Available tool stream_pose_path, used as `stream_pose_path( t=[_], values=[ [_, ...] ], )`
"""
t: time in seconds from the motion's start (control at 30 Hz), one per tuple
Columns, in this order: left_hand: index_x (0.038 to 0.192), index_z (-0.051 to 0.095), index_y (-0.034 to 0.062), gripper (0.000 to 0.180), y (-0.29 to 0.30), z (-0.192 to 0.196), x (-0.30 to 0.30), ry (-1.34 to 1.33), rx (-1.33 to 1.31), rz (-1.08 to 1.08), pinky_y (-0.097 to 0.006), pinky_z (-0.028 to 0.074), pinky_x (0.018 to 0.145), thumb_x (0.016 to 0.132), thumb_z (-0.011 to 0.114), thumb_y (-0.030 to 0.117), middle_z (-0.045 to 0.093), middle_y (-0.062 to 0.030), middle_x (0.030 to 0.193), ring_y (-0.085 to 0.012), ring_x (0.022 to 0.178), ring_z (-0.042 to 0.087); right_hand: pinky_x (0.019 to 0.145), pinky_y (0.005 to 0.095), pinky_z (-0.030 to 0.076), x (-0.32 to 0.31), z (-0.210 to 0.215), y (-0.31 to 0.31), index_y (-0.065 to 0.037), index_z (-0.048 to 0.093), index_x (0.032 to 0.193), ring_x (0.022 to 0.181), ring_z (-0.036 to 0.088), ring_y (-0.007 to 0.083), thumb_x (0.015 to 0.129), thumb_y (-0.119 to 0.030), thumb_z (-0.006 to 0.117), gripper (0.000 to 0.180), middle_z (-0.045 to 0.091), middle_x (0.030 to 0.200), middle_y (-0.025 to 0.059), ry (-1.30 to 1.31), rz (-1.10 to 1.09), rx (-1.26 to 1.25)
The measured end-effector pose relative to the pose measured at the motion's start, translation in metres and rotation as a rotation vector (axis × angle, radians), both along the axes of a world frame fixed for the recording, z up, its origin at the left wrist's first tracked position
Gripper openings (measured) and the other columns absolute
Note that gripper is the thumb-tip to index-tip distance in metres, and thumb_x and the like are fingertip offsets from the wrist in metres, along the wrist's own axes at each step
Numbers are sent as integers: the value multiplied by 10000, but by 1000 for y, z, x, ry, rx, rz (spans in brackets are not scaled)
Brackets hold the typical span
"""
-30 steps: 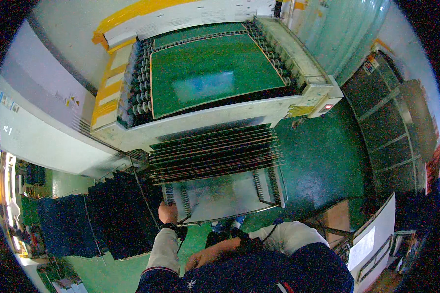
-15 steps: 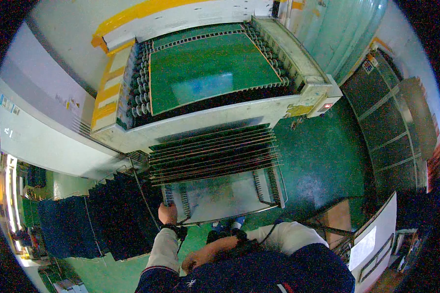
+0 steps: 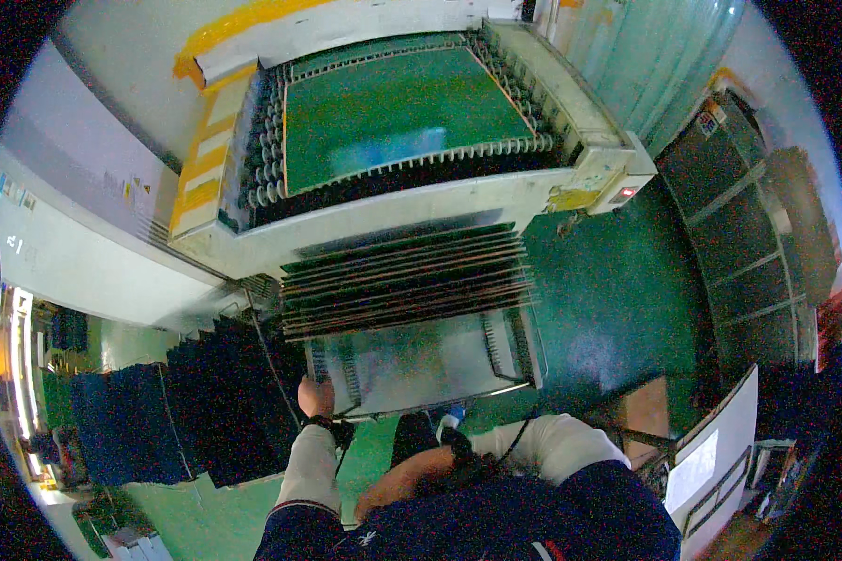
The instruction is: The recorder is taking green panels and placing them into a vertical storage or drying rack.
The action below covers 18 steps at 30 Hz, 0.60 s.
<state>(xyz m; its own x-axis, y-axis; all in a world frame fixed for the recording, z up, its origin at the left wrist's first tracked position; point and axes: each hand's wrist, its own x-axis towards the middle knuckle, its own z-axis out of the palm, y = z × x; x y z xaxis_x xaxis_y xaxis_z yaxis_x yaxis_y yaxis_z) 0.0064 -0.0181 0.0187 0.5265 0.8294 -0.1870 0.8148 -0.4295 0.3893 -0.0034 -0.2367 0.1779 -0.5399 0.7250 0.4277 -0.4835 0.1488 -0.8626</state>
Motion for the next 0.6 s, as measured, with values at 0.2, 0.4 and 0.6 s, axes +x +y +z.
stream_pose_path(
  t=[0.2,0.4,0.6],
  values=[
    [921,645,-20,396,1,-15,-5,19,11,10,-505,537,785,786,725,343,694,-250,924,-436,919,671,754,373,503,64,2,-24,-27,660,927,820,633,233,888,-206,684,185,661,877,116,-452,-766,-462],
    [913,670,-8,377,1,-12,-4,-49,1,-7,-508,541,755,799,711,349,701,-243,887,-447,876,676,828,451,493,154,47,-59,-76,666,1021,948,599,358,813,-136,706,220,646,977,130,-1020,-1624,-239],
    [903,669,3,354,3,-8,-6,-65,-23,42,-512,539,753,810,685,344,699,-242,873,-452,870,673,931,458,452,173,34,-77,-43,637,1155,1067,575,345,782,-113,729,390,636,1165,121,-1259,-1651,-254]
  ],
)
